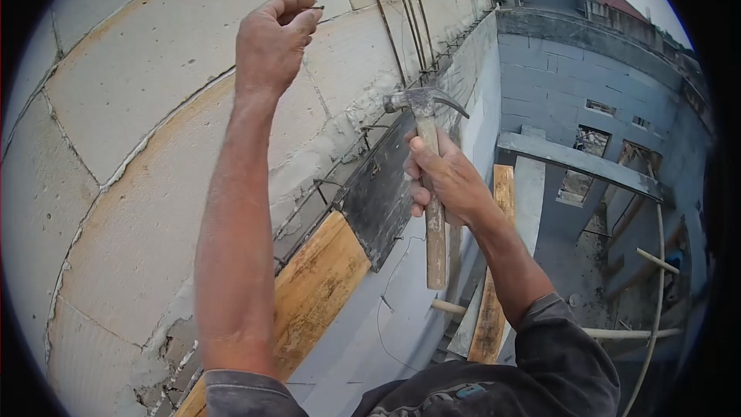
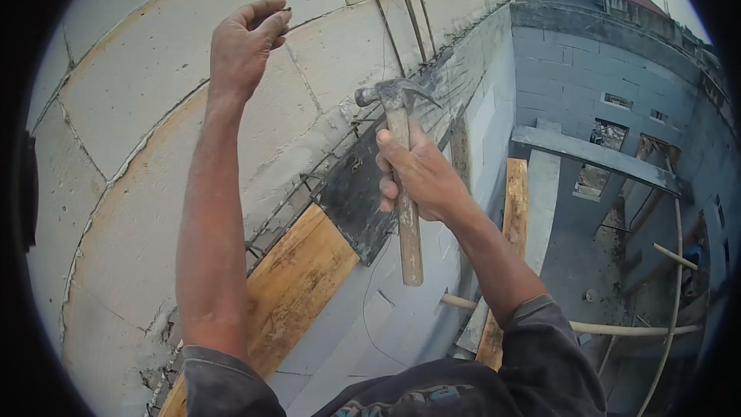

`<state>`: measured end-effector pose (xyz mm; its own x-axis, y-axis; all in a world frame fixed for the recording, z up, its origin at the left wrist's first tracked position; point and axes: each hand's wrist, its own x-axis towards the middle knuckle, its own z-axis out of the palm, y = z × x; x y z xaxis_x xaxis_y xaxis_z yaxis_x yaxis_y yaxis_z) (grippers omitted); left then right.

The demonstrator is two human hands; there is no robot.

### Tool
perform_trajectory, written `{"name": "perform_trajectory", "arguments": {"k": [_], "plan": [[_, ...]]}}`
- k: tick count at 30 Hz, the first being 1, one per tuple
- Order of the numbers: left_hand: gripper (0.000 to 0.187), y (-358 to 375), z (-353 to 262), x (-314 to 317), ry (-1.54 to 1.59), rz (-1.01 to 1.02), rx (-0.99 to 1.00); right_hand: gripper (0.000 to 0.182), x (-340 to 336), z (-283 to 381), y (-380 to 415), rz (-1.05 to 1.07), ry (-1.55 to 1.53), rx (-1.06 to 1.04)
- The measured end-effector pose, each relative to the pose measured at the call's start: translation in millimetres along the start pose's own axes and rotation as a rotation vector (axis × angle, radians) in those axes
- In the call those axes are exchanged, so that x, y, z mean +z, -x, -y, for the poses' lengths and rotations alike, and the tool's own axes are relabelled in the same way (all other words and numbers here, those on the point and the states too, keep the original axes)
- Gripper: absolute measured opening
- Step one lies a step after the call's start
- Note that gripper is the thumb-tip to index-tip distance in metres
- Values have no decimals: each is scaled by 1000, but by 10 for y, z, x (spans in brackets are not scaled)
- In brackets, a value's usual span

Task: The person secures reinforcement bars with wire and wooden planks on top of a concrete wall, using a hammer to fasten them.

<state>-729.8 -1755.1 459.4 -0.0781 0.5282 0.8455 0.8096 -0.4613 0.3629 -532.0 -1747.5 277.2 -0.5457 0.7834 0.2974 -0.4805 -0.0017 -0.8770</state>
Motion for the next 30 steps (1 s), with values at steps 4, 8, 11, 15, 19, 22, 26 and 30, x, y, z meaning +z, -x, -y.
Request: {"name": "perform_trajectory", "arguments": {"k": [4, 8, 11, 15, 19, 22, 26, 30], "plan": [[28, -188, 361, -405, -445, 153, 35, 39, -184, -279, 434, 34, -79, 182], [28, -185, 521, -779, -814, 263, 150, 31, -221, -397, 928, -11, -156, 228], [26, -232, 705, -920, -859, 309, 183, 27, -243, -408, 1156, -69, -154, 236], [27, -205, 817, -997, -859, 287, 220, 24, -221, -449, 1364, -119, -152, 282], [31, -288, 891, -1046, -828, 276, 210, 24, -135, -559, 1546, -97, -156, 357], [32, -289, 693, -997, -782, 320, 131, 29, -129, -650, 1639, -98, -149, 387], [28, -297, 768, -990, -913, 306, 195, 35, -137, -678, 1882, -120, -204, 367], [28, -310, 696, -951, -947, 321, 149, 39, -84, -695, 2065, -168, -166, 339]]}}
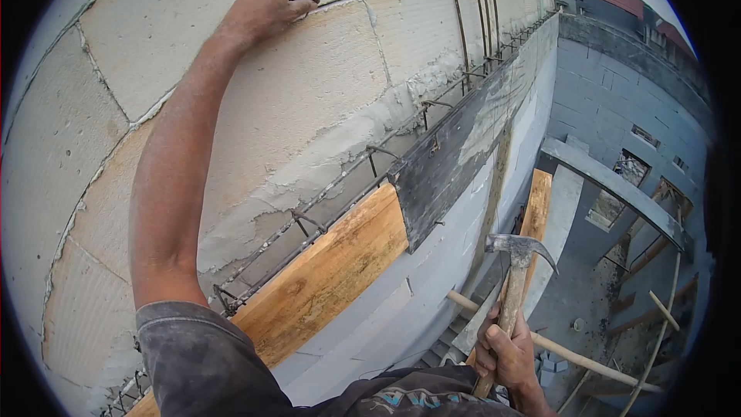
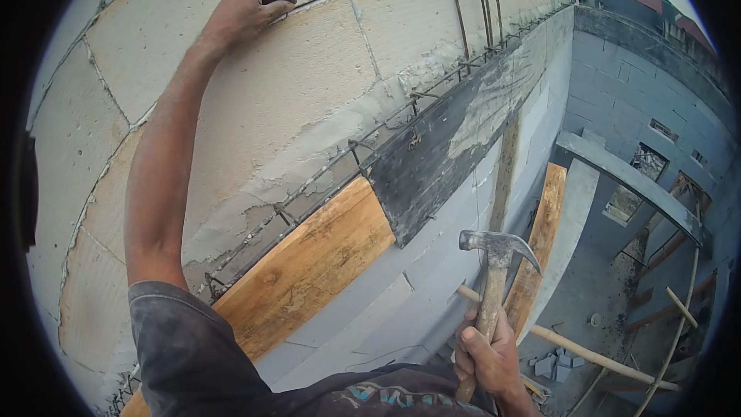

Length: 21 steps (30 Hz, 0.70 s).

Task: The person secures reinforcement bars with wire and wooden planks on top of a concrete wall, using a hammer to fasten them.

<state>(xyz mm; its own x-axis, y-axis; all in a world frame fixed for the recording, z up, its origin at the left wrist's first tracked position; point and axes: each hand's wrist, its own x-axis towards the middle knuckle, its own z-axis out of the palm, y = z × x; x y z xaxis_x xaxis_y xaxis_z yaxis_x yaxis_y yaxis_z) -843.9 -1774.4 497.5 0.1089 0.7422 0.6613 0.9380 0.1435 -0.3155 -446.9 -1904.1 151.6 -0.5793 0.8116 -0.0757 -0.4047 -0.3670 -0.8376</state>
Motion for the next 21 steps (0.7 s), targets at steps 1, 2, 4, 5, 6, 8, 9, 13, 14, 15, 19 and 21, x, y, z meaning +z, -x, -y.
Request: {"name": "perform_trajectory", "arguments": {"k": [1, 2, 4, 5, 6, 8, 9, 13, 14, 15, 19, 21], "plan": [[28, -3, 0, 2, 11, -2, -6, 40, 5, -5, 15, -12, 18, -12], [28, -7, -4, 9, 24, -3, -11, 42, 25, 11, 13, -23, 47, -23], [27, -19, -13, 10, 43, -6, -23, 43, 31, 43, -50, -30, 99, -85], [27, -22, -21, 10, 50, -8, -31, 43, 35, 74, -90, -36, 127, -116], [27, -27, -29, 6, 57, -13, -39, 44, 39, 120, -148, -21, 162, -173], [26, -54, -6, 33, 63, -39, -40, 46, 71, 282, -314, 6, 231, -286], [26, -70, 10, 55, 65, -52, -41, 47, 172, 484, -434, 9, 309, -356], [27, -80, -2, 127, -49, -109, -62, 46, 507, 1134, -862, 58, 583, -552], [27, -85, -20, 130, -52, -103, -85, 45, 608, 1281, -979, 89, 622, -585], [28, -86, -34, 133, -54, -97, -107, 45, 714, 1406, -1107, 91, 663, -623], [28, -111, -76, 137, -78, -91, -167, 46, 1102, 1839, -1600, 80, 905, -726], [26, -108, -122, 138, -101, -97, -202, 48, 1281, 1964, -1829, 64, 968, -782]]}}
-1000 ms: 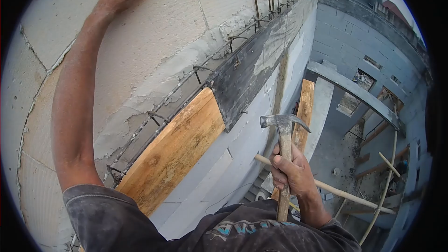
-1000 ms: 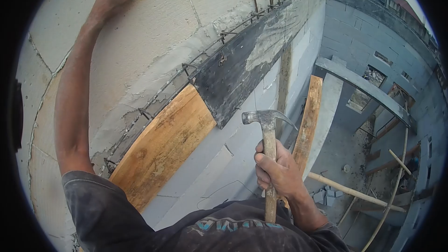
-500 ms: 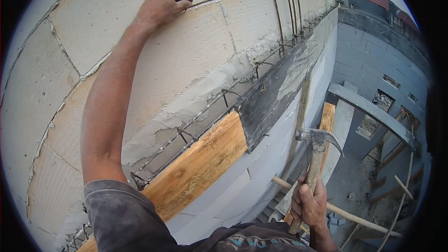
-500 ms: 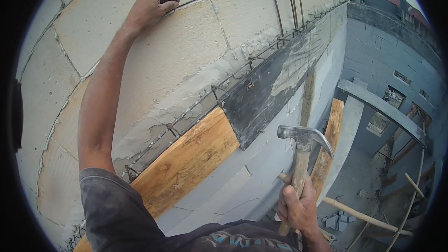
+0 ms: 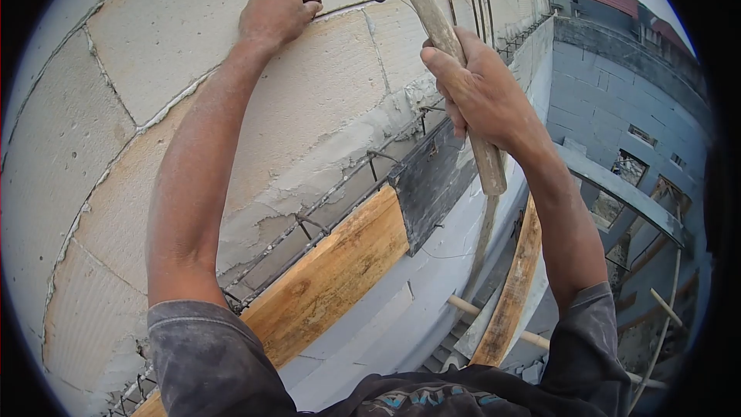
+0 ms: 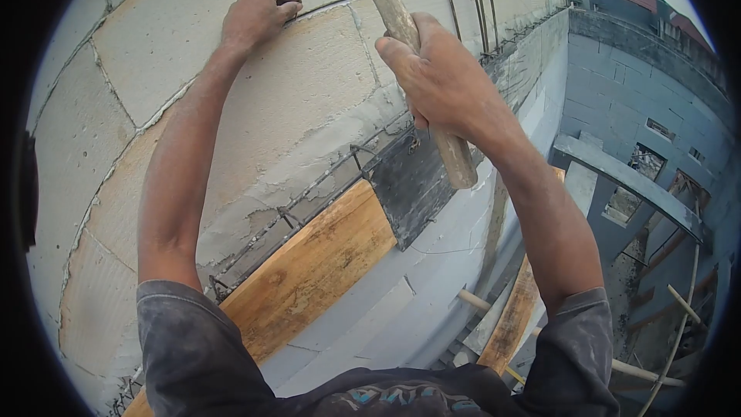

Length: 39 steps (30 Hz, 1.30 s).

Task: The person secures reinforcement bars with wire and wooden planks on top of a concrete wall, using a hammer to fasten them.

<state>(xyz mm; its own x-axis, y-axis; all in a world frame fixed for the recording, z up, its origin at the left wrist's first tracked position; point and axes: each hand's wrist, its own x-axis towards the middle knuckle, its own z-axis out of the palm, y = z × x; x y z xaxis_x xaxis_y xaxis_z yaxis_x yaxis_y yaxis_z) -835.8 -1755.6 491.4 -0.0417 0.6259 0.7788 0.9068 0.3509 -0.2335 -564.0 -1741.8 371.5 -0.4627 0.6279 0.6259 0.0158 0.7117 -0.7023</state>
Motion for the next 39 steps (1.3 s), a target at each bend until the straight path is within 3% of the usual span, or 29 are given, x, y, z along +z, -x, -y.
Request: {"name": "perform_trajectory", "arguments": {"k": [8, 11, 17, 20, 23, 26, 29, 32, 35, 39], "plan": [[29, 18, -77, -29, -35, -3, -40, 48, 177, 225, -651, 52, 150, -102], [30, -3, -52, 4, -37, -2, -41, 44, 260, 195, -809, -93, 144, -126], [28, -3, -70, -25, -86, 15, -33, 40, 254, 109, -945, 92, 246, -137], [27, -7, -65, -20, -84, 13, -30, 38, 274, 194, -856, -76, 130, -142], [27, -18, -45, 12, -88, 22, -48, 38, 338, 64, -927, 38, 286, -171], [27, 3, -92, -25, -106, 27, -43, 38, 248, 70, -950, 62, 215, -143], [27, 2, -83, -18, -95, 9, -31, 38, 309, 131, -901, -98, 110, -139], [27, 11, -57, 1, -105, 13, -40, 39, 338, 33, -957, 130, 236, -117], [26, -1, -80, 6, -112, 5, -17, 40, 299, 33, -934, 28, 304, -156], [26, 34, 27, 13, -65, -19, 77, 42, 224, 180, -898, -100, 128, -180]]}}
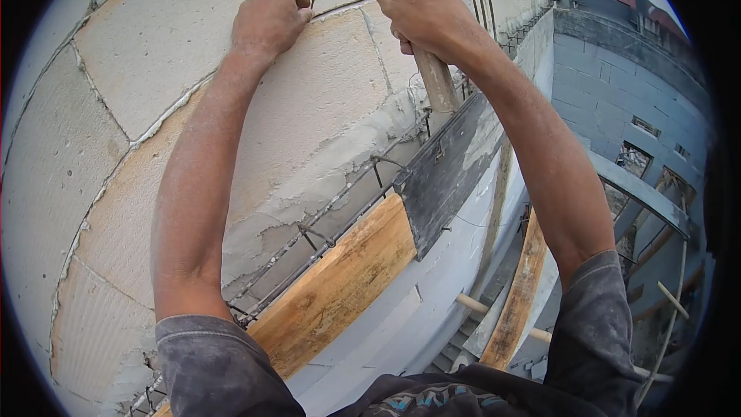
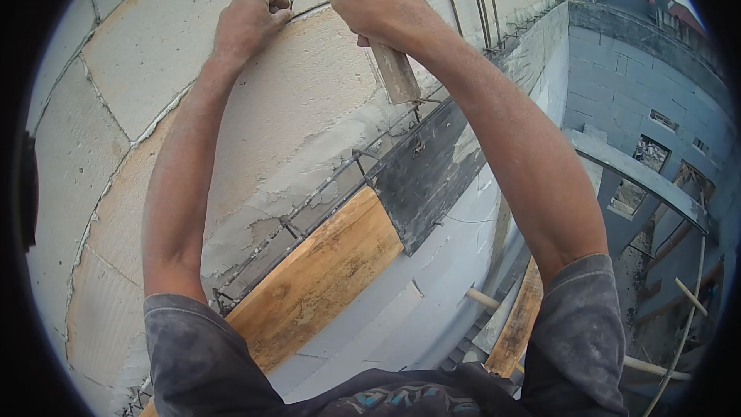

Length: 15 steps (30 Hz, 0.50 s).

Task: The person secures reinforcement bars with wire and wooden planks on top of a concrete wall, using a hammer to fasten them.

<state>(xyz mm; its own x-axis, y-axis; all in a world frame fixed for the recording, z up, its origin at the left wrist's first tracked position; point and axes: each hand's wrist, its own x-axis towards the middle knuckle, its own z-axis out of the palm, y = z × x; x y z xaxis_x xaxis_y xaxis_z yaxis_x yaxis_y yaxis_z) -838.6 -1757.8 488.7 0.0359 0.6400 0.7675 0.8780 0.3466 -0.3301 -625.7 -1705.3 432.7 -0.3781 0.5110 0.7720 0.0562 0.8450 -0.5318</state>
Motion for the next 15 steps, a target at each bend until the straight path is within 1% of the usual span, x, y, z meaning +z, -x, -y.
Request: {"name": "perform_trajectory", "arguments": {"k": [3, 4, 6, 7, 8, 11, 14, 15], "plan": [[28, -26, 163, 60, 96, -207, 77, 39, 189, -46, 1, 112, 89, 3], [29, -21, 187, 72, 125, -253, 82, 38, 214, -52, 16, 147, 119, 7], [32, -20, 229, 94, 184, -344, 96, 38, 161, -16, 38, 228, 85, 27], [32, -18, 232, 74, 228, -341, 98, 38, 123, 15, 40, 266, 70, 36], [32, -2, 249, 55, 272, -341, 94, 38, 110, 64, 64, 222, 18, 53], [33, 37, 281, 52, 339, -357, 99, 38, 308, 39, 63, -79, -61, 64], [35, 34, 290, 38, 405, -338, 65, 39, 325, -15, 91, 235, -5, 115], [35, 15, 282, 32, 435, -326, 49, 39, 303, -4, 106, 204, -30, 122]]}}
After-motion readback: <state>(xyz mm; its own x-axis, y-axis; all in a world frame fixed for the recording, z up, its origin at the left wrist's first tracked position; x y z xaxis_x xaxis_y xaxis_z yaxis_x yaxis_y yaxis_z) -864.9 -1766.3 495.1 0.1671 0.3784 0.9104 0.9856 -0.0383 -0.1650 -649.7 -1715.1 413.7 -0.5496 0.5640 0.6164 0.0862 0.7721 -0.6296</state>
